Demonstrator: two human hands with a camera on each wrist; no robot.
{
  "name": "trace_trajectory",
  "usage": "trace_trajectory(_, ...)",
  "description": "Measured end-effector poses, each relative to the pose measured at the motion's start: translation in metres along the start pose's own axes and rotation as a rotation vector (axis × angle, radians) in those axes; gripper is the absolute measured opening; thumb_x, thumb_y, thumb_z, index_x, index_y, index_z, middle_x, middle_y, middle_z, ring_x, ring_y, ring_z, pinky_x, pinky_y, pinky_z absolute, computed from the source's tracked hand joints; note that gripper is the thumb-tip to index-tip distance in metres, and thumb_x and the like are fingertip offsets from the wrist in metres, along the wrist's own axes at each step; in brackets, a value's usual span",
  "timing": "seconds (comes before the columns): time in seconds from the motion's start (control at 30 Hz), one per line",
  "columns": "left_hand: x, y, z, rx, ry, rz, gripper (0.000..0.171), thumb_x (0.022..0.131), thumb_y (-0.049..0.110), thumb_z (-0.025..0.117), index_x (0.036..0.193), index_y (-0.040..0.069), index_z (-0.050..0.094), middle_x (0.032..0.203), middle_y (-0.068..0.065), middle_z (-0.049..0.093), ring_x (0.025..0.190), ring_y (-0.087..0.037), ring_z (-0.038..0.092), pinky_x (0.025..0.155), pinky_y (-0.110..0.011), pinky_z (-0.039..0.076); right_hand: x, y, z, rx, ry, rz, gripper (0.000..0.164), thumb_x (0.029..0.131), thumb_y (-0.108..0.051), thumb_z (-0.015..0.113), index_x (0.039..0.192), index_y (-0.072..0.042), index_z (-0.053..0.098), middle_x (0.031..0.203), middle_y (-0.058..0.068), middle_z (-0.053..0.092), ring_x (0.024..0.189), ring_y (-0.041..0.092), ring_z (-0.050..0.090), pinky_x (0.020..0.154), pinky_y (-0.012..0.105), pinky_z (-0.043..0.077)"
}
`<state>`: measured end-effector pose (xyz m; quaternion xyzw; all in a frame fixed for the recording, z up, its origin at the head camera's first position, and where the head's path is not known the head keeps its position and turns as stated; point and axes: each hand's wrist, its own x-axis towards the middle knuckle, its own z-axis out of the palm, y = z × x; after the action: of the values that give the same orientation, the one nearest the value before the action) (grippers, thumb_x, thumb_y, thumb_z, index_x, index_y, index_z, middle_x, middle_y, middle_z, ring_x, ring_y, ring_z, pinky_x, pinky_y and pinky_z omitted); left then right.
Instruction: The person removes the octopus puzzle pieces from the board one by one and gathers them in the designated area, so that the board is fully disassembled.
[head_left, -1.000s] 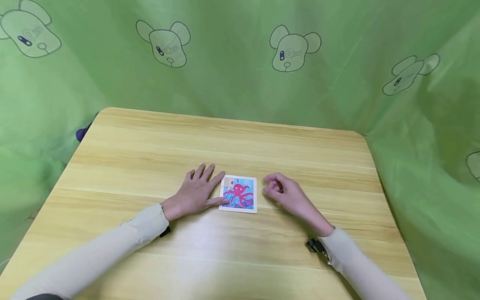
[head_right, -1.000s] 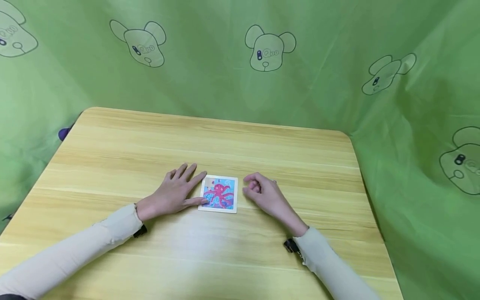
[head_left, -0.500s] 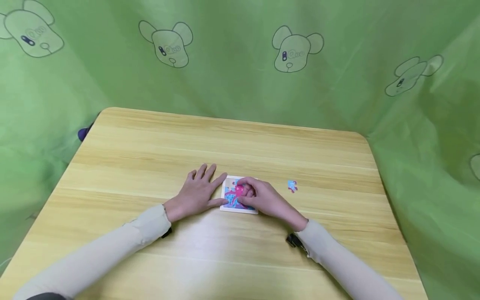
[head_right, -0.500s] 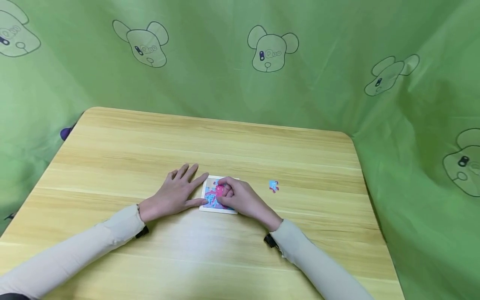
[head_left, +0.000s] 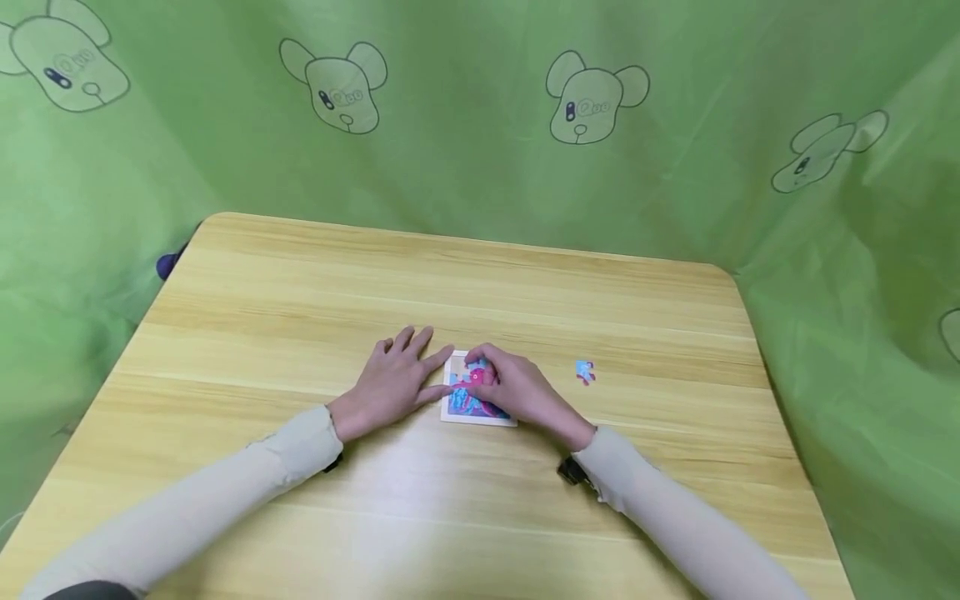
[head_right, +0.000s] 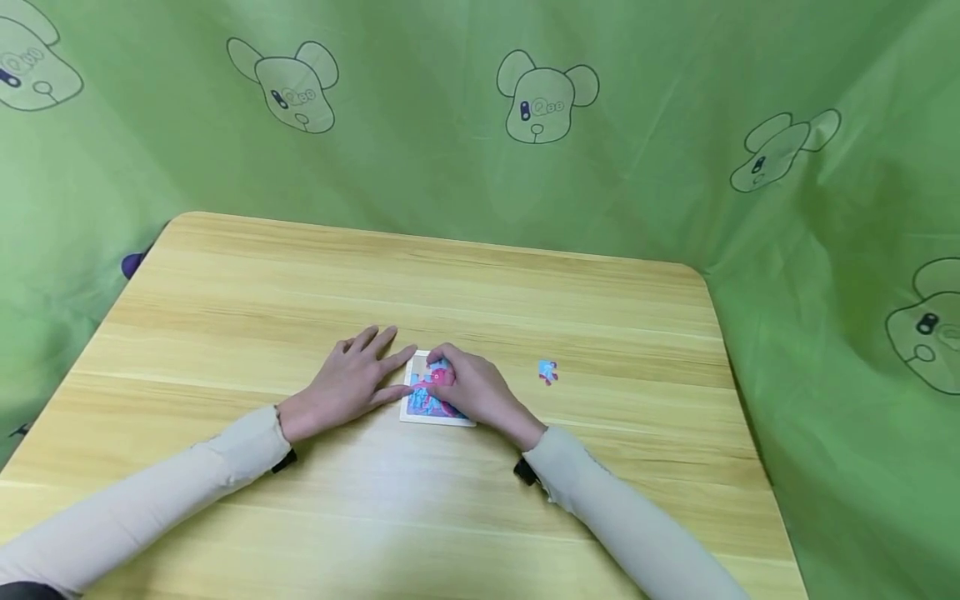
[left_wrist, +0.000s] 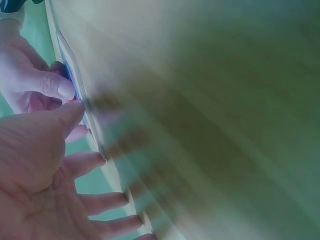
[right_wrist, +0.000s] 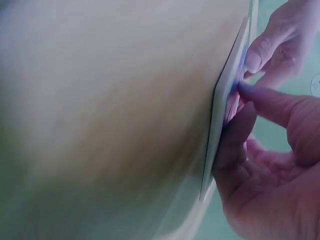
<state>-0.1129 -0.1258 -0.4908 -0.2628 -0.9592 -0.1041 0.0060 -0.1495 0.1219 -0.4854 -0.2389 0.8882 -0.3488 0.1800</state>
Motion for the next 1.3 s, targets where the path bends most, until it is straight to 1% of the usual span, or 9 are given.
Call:
trace_trajectory(0.2,-0.001,0.003,0.004,-0.009,-0.005,-0.002,0.066,0.108,0.055,0.065,0.159,0.015,0.060,0.161,-0.028,0.048,0.145,-0.053,0.045,0.101,-0.067,0.050,-0.005,0.001,0.003,-0.037,0.037,-0.007,0.036,0.101,-0.025,0.082,0.129,-0.015,0.062,0.080,0.001,0.054,0.067,0.019,0.049,0.060,0.035,0.039)
trace_trajectory(0.4,-0.001,0.004,0.006,-0.013,0.001,-0.008,0.065,0.108,0.055,0.065,0.159,0.016,0.060,0.161,-0.027,0.048,0.145,-0.053,0.046,0.102,-0.067,0.050,-0.007,-0.007,-0.005,0.001,0.010,0.103,0.048,0.101,-0.021,0.082,0.141,-0.008,0.058,0.083,0.004,0.059,0.068,0.019,0.053,0.062,0.035,0.043)
trace_trajectory(0.47,-0.001,0.004,0.007,-0.013,0.000,-0.007,0.065,0.108,0.054,0.065,0.159,0.016,0.060,0.161,-0.028,0.048,0.145,-0.053,0.046,0.102,-0.067,0.050,-0.007,-0.006,-0.008,-0.001,0.012,0.138,0.048,0.102,-0.021,0.082,0.141,-0.006,0.059,0.082,0.003,0.061,0.067,0.017,0.053,0.063,0.033,0.044)
trace_trajectory(0.53,-0.001,0.004,0.007,-0.017,-0.002,-0.009,0.065,0.108,0.054,0.065,0.160,0.016,0.059,0.162,-0.028,0.048,0.146,-0.053,0.045,0.102,-0.067,0.049,-0.006,-0.003,-0.010,-0.013,0.016,0.150,0.041,0.102,-0.020,0.081,0.136,-0.005,0.062,0.081,0.002,0.061,0.066,0.016,0.053,0.063,0.032,0.043)
trace_trajectory(0.67,-0.001,0.003,0.004,-0.023,-0.010,-0.013,0.066,0.108,0.055,0.064,0.161,0.017,0.058,0.163,-0.028,0.046,0.147,-0.053,0.044,0.103,-0.067,0.049,-0.005,-0.001,-0.013,-0.023,0.022,0.125,0.025,0.103,-0.017,0.079,0.122,-0.006,0.067,0.081,0.002,0.060,0.068,0.017,0.052,0.065,0.032,0.043)
trace_trajectory(0.87,-0.001,0.000,0.006,-0.022,-0.004,-0.012,0.065,0.108,0.054,0.064,0.161,0.016,0.058,0.163,-0.028,0.046,0.147,-0.053,0.044,0.104,-0.068,0.049,-0.001,0.000,-0.013,-0.010,0.023,0.082,0.030,0.102,-0.016,0.080,0.128,-0.008,0.067,0.084,0.002,0.058,0.071,0.018,0.051,0.067,0.034,0.043)
trace_trajectory(1.03,-0.002,-0.001,0.006,-0.006,-0.002,-0.012,0.064,0.109,0.054,0.063,0.161,0.016,0.058,0.163,-0.028,0.046,0.147,-0.053,0.044,0.104,-0.067,0.049,0.001,-0.002,-0.013,-0.044,0.010,0.034,0.017,0.103,-0.018,0.079,0.117,-0.010,0.072,0.083,0.002,0.056,0.073,0.019,0.050,0.068,0.035,0.042)
trace_trajectory(1.23,-0.001,-0.002,0.003,-0.015,-0.004,-0.007,0.066,0.108,0.054,0.064,0.162,0.017,0.057,0.164,-0.028,0.045,0.148,-0.053,0.042,0.105,-0.068,0.047,0.003,-0.004,-0.013,-0.098,-0.041,-0.007,0.031,0.105,-0.020,0.078,0.135,-0.014,0.072,0.086,0.002,0.056,0.077,0.020,0.051,0.068,0.036,0.042)
trace_trajectory(1.3,-0.001,-0.002,0.003,-0.014,-0.003,-0.006,0.066,0.108,0.055,0.064,0.162,0.017,0.057,0.164,-0.028,0.045,0.148,-0.053,0.042,0.105,-0.068,0.047,0.004,-0.004,-0.014,-0.102,-0.059,-0.022,0.031,0.105,-0.019,0.077,0.135,-0.014,0.072,0.086,0.002,0.056,0.077,0.020,0.051,0.068,0.036,0.042)
